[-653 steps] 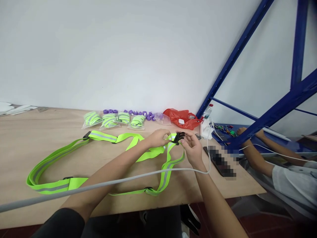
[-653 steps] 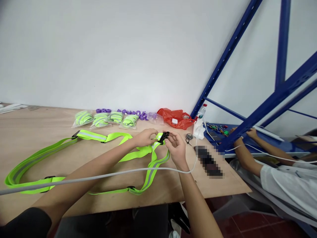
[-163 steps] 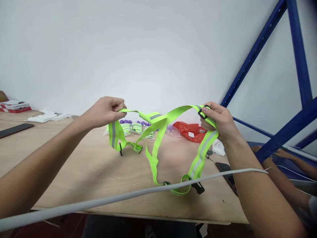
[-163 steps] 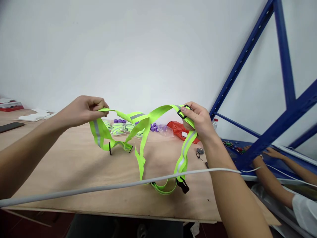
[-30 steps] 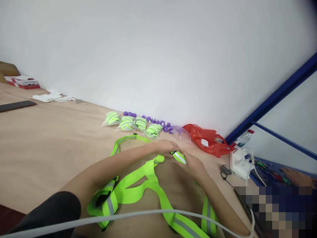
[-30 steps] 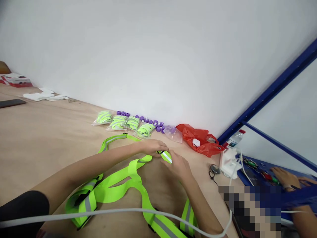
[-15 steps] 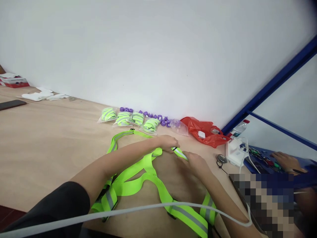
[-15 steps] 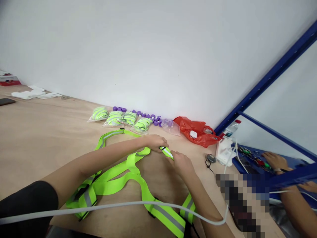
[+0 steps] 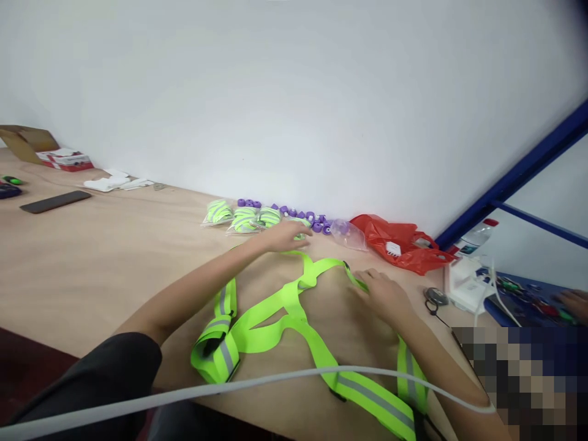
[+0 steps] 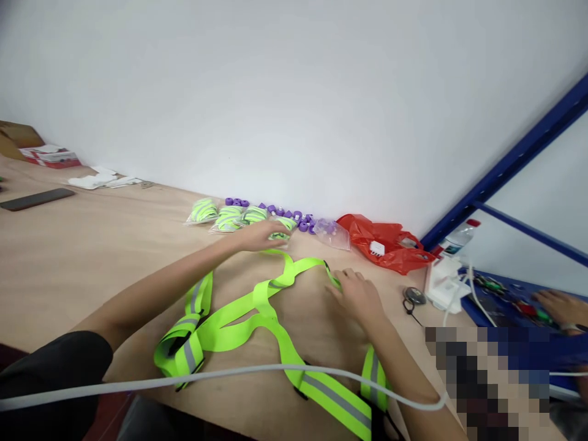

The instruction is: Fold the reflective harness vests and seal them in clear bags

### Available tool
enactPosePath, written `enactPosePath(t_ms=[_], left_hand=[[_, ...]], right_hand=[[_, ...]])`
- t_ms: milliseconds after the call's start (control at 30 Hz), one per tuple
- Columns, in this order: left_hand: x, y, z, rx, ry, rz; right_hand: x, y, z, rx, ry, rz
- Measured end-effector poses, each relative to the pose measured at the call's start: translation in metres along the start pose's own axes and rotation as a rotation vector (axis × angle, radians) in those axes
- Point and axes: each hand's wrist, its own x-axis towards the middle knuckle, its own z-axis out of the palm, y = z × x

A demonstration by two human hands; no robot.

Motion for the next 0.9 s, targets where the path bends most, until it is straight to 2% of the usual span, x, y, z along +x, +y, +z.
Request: enactPosePath(t_ms=[100, 167, 200, 267, 367, 400, 467, 533, 600, 667, 733, 833, 900], left_hand=[[-0.079, -0.002, -0.047, -0.012, 0.120, -0.150], [-0.138, 0.013, -0.061, -0.025, 0.171, -0.243], [-0.166, 0.024, -0.062, -0.083, 0.207, -0.313], [-0.214, 0.051, -0.052, -0.181, 0.204, -0.450], [-0.258, 0.085, -0.021, -0.314, 0.117, -0.538], [-0.265, 0.091, -0.010, -0.353, 0.114, -0.535], [-0.271, 0.096, 0.010, -0.391, 0.181, -0.535], [-0.271, 0.093, 0.024, -0.411, 0.303, -0.564], [-0.269, 0.087, 0.032, -0.491, 0.458, -0.629], [-0.269, 0.080, 0.036, -0.604, 0.604, -0.692], [-0.268, 0.076, 0.038, -0.678, 0.709, -0.729], [-0.265, 0.076, 0.038, -0.704, 0.789, -0.734], [-0.262, 0.079, 0.035, -0.718, 0.822, -0.717]], right_hand=[[0.020, -0.020, -0.017, 0.092, 0.182, -0.094], [0.038, -0.045, -0.030, 0.207, 0.251, -0.173], [0.046, -0.060, -0.038, 0.274, 0.258, -0.220], [0.061, -0.093, -0.052, 0.339, 0.250, -0.304], [0.064, -0.141, -0.069, 0.402, 0.211, -0.422], [0.058, -0.156, -0.072, 0.421, 0.194, -0.469], [0.037, -0.180, -0.073, 0.459, 0.158, -0.587], [0.009, -0.199, -0.068, 0.526, 0.122, -0.769], [-0.018, -0.214, -0.058, 0.563, 0.079, -0.877], [-0.037, -0.225, -0.046, 0.595, 0.050, -0.875], [-0.048, -0.235, -0.037, 0.652, 0.074, -0.762], [-0.053, -0.250, -0.032, 0.760, 0.204, -0.567], [-0.055, -0.260, -0.035, 0.776, 0.279, -0.576]])
